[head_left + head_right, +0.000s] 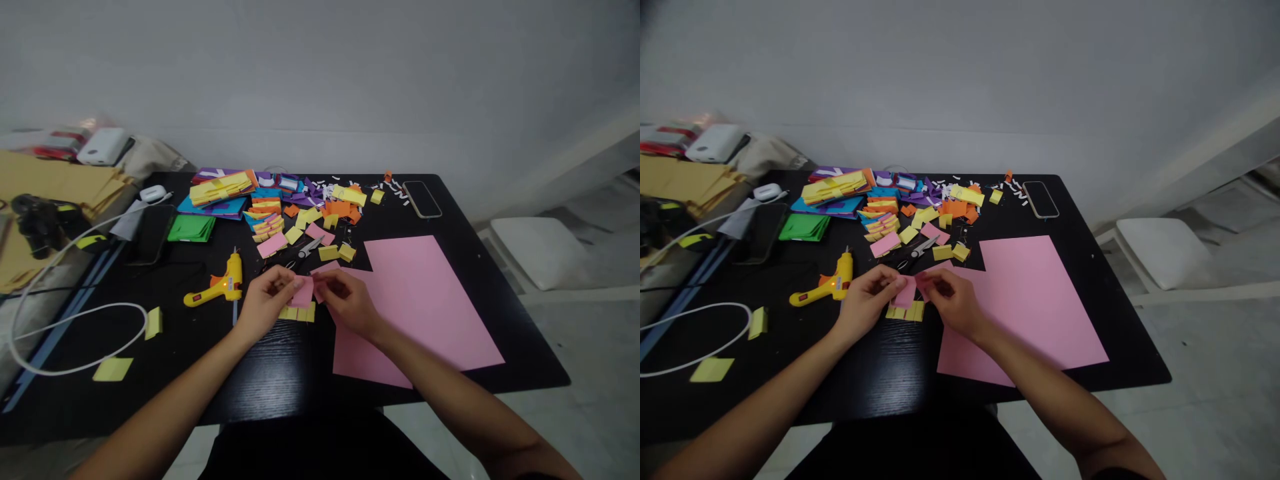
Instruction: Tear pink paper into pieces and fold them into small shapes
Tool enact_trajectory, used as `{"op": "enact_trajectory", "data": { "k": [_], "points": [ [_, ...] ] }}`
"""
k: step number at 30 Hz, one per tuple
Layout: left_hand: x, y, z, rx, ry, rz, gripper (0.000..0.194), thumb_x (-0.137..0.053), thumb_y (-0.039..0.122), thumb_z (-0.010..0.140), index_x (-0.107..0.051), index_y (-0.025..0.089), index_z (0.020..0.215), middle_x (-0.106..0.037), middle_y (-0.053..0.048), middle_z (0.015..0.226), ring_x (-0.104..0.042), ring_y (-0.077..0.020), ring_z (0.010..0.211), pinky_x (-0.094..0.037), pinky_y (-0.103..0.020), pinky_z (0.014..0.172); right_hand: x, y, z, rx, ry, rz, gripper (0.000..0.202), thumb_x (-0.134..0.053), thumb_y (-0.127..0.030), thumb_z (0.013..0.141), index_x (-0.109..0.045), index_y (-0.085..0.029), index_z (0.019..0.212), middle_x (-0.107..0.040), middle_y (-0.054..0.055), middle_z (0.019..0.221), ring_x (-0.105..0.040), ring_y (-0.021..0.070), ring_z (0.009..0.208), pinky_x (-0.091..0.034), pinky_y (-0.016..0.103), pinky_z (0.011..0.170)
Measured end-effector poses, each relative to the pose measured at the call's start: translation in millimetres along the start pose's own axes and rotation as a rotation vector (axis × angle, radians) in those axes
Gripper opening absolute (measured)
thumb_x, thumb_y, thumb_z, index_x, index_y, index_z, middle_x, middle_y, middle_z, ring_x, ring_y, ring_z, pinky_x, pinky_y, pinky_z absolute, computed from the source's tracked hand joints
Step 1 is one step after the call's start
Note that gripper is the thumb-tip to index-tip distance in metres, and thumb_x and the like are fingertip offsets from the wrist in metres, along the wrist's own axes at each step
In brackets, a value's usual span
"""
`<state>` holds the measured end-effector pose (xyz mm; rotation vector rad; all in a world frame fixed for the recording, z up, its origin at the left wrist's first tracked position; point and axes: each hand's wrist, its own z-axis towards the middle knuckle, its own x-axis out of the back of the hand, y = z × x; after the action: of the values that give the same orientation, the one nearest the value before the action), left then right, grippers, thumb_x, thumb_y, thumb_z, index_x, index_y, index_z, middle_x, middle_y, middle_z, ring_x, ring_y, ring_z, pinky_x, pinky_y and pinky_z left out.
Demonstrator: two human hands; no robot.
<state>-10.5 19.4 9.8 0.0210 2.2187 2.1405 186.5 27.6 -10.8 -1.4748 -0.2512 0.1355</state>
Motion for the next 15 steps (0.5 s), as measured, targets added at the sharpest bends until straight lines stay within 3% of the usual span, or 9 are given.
{"op": "enact_trajectory", "data": {
  "k": [4, 10, 15],
  "points": [
    [-4.6, -5, -3, 0.025, -0.043, 0.011, 0.036, -0.087, 0.049, 0.077, -0.070, 0.017, 0.079, -0.057, 0.005, 0.059, -0.047, -0.0076, 0.050, -0.035, -0.019, 0.048, -2, 5, -2, -0.038, -0.031, 0.079, 0.029, -0.075, -0.034, 0.089, -0.074, -0.024, 0.116, -0.080, 0.007, 0.104, -0.076, 0.0199, 0.088, -0.061, 0.034, 0.078],
    [-5.8, -12, -1, 0.055, 0.005, -0.034, 0.037, -0.086, 0.048, 0.079, -0.065, 0.018, 0.084, -0.062, 0.005, 0.062, -0.054, -0.0089, 0.050, -0.044, -0.019, 0.048, -7, 6, -7, -0.036, -0.018, 0.160, 0.061, -0.084, -0.029, 0.081, -0.058, -0.027, 0.136, -0.078, 0.000, 0.089, -0.076, 0.0182, 0.080, -0.061, 0.034, 0.080],
    [-5.0, -11, 2, 0.013, 0.031, -0.085, 0.039, -0.092, 0.042, 0.072, -0.063, 0.018, 0.083, -0.067, 0.003, 0.073, -0.062, -0.0091, 0.060, -0.053, -0.020, 0.058, -7, 2, -8, -0.068, -0.016, 0.142, 0.060, -0.085, -0.030, 0.080, -0.057, -0.026, 0.134, -0.078, 0.001, 0.088, -0.076, 0.0189, 0.081, -0.060, 0.035, 0.081]
  ]
}}
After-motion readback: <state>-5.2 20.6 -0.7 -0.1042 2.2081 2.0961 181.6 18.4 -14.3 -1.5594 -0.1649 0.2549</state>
